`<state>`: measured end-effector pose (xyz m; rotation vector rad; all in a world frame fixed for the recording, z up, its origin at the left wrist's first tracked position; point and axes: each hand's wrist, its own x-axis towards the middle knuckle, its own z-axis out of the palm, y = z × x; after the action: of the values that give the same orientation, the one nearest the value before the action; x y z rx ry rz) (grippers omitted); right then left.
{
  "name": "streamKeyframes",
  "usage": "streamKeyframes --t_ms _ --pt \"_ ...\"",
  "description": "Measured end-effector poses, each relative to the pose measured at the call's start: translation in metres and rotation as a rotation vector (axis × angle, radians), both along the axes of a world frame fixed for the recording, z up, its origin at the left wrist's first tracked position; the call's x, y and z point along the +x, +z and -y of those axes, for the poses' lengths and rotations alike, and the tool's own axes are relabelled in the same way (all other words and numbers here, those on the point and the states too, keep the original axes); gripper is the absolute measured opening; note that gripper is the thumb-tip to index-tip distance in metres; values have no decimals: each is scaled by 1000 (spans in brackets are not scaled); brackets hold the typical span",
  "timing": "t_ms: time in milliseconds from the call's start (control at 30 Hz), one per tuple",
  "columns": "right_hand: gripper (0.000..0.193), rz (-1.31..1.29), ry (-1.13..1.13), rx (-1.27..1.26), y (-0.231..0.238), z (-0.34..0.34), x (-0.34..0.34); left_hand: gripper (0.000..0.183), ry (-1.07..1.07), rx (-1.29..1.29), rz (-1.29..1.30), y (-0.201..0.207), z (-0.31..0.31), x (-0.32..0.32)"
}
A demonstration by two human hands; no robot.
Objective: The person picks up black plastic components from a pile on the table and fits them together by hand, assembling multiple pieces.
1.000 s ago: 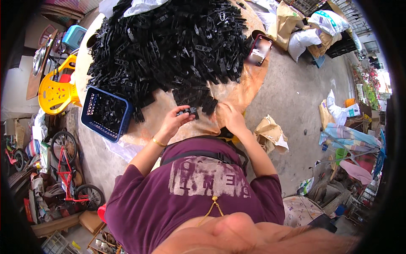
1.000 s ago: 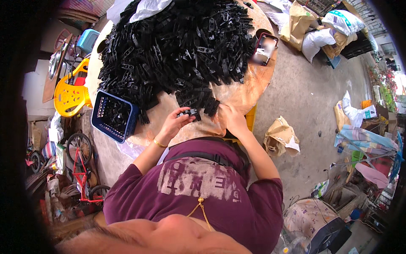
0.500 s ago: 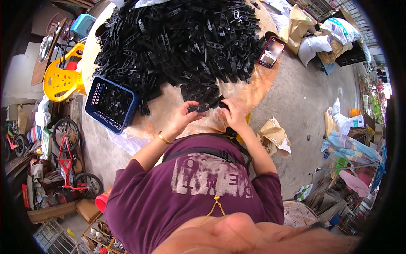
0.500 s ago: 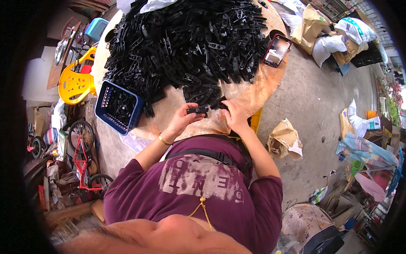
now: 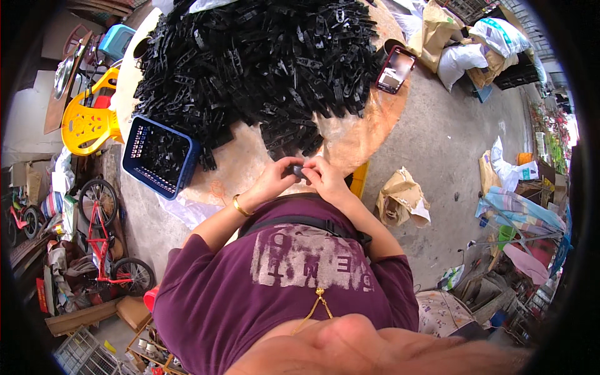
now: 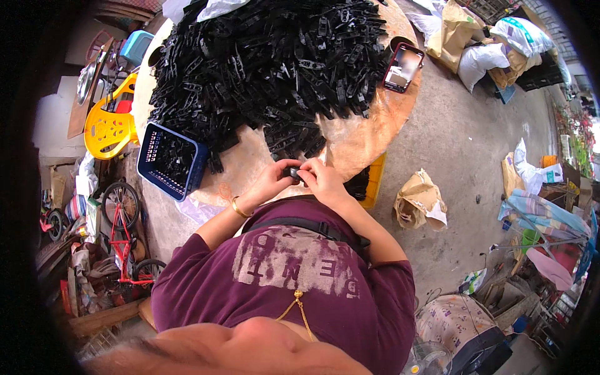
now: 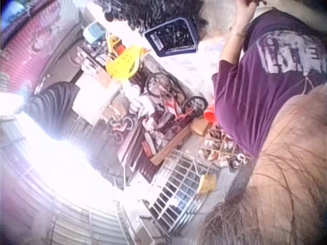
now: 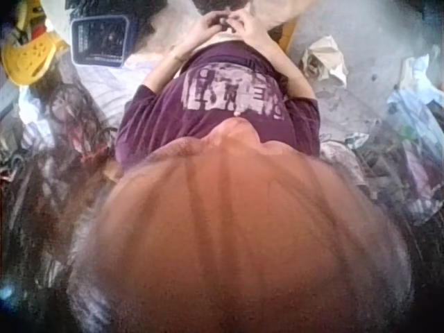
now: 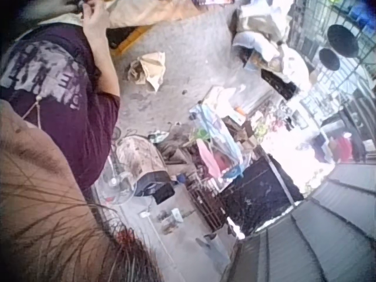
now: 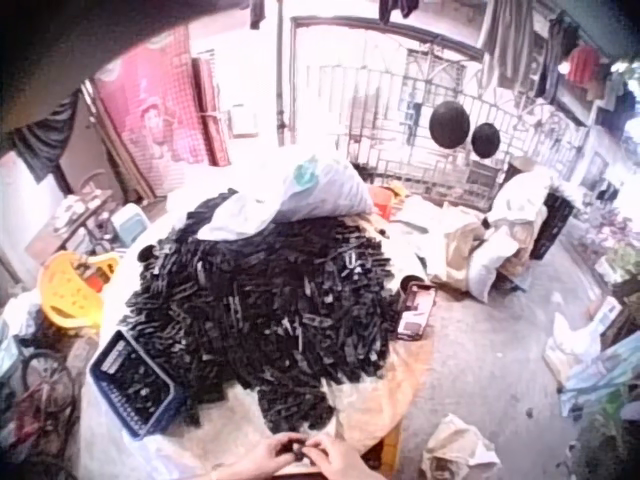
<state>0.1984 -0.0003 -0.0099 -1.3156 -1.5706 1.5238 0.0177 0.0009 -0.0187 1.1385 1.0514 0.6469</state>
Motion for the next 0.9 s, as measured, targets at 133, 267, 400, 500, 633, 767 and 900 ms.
streamKeyframes --t_ms 133,267,400,500,633,767,900 --pt "10 158 -4 471 9 0 -4 36 -56 -80 48 6 0 -6" --pt "8 193 30 471 17 6 -7 39 -80 -154 42 4 -1 -8" --pt "9 152 23 466 12 8 -6 37 -107 27 -28 8 0 -7" --pt "9 126 16 472 12 11 -10 37 -80 49 -54 17 1 -3" --pt "12 108 20 495 9 9 -7 36 -58 98 -185 22 3 3" --pt "24 194 -20 358 20 8 5 39 -46 147 -116 10 7 -1" --pt "42 -49 41 124 8 12 17 45 -18 117 113 2 13 2"
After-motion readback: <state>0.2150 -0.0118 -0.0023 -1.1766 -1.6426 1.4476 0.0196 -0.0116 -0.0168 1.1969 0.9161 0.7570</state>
